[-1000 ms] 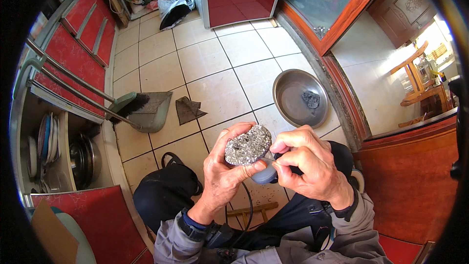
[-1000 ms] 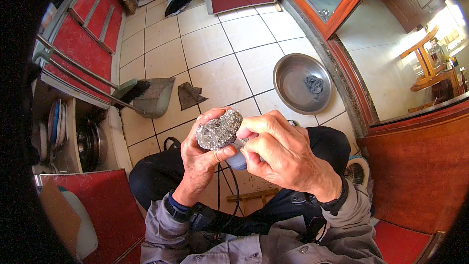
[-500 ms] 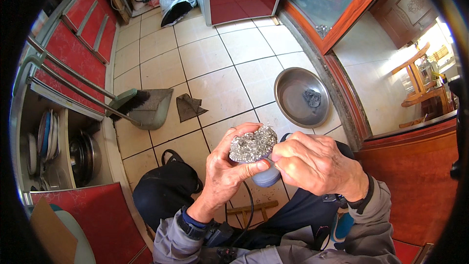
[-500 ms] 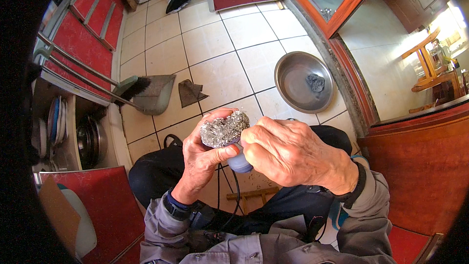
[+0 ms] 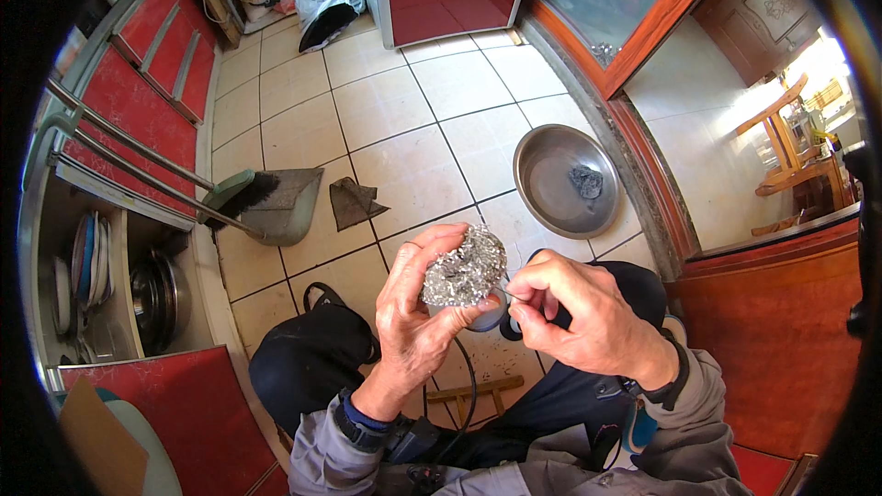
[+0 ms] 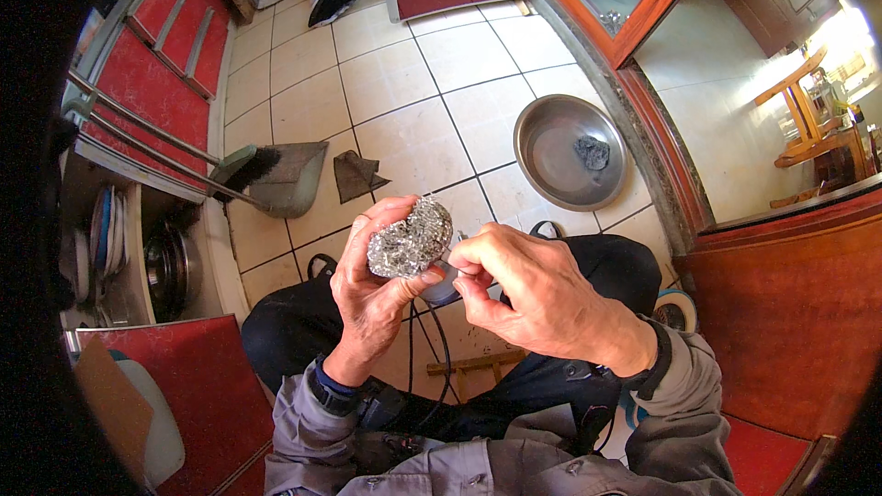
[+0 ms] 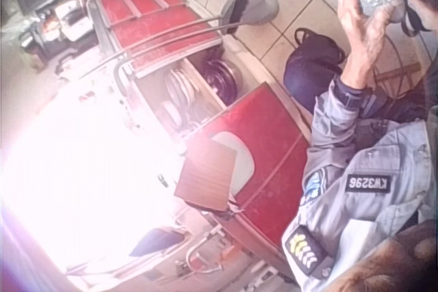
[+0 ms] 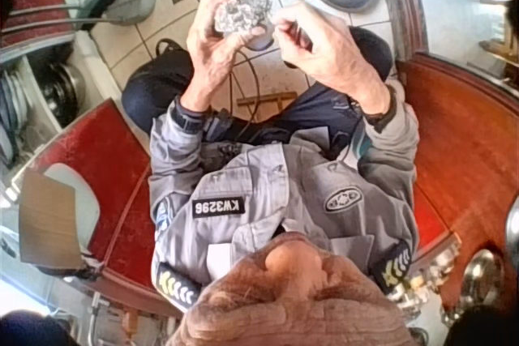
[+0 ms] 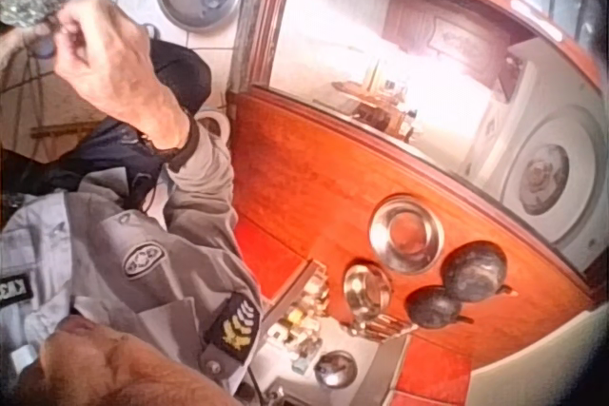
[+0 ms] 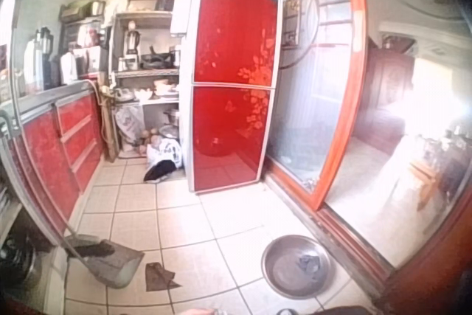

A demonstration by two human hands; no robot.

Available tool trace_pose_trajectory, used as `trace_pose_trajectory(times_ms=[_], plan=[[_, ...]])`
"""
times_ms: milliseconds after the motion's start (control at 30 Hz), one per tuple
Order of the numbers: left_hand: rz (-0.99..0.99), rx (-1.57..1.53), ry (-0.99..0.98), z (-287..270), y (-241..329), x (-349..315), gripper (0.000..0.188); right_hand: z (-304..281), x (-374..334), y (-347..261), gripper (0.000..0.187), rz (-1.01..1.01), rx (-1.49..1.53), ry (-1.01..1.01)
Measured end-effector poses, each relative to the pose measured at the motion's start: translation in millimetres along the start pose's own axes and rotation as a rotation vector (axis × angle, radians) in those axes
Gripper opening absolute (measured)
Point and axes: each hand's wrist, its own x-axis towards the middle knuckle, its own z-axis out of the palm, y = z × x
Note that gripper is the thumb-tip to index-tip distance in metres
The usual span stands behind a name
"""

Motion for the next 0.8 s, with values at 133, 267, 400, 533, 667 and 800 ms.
trace_pose_trajectory(times_ms=[133, 267, 400, 533, 667, 800], plan=[[0.024, 0.016, 0.009, -1.2, -1.1, -0.9, 0.067, 9.1, 2.3, -2.5, 0.026, -0.165, -0.223, 0.071], [0.083, 0.096, 0.007, -1.7, -1.2, -1.2, 0.068, 4.1, 1.2, -3.8, 0.027, -0.014, -0.076, 0.063], [0.18, 0.205, 0.052, -2.4, 0.2, -2.7, 0.07, 11.4, -0.2, -8.7, 0.031, 0.0, -0.082, 0.123], [0.258, 0.292, 0.067, -2.8, 0.5, -3.4, 0.076, 18.9, -3.5, -12.4, 0.025, 0.062, 0.037, 0.143], [0.274, 0.252, 0.12, 0.2, 0.0, -1.9, 0.09, 13.6, -3.2, -9.5, 0.024, 0.083, 0.109, 0.091], [0.087, -0.103, 0.146, 5.3, 0.8, -3.6, 0.092, 8.3, -1.7, -10.3, 0.023, 0.083, 0.129, 0.071]])
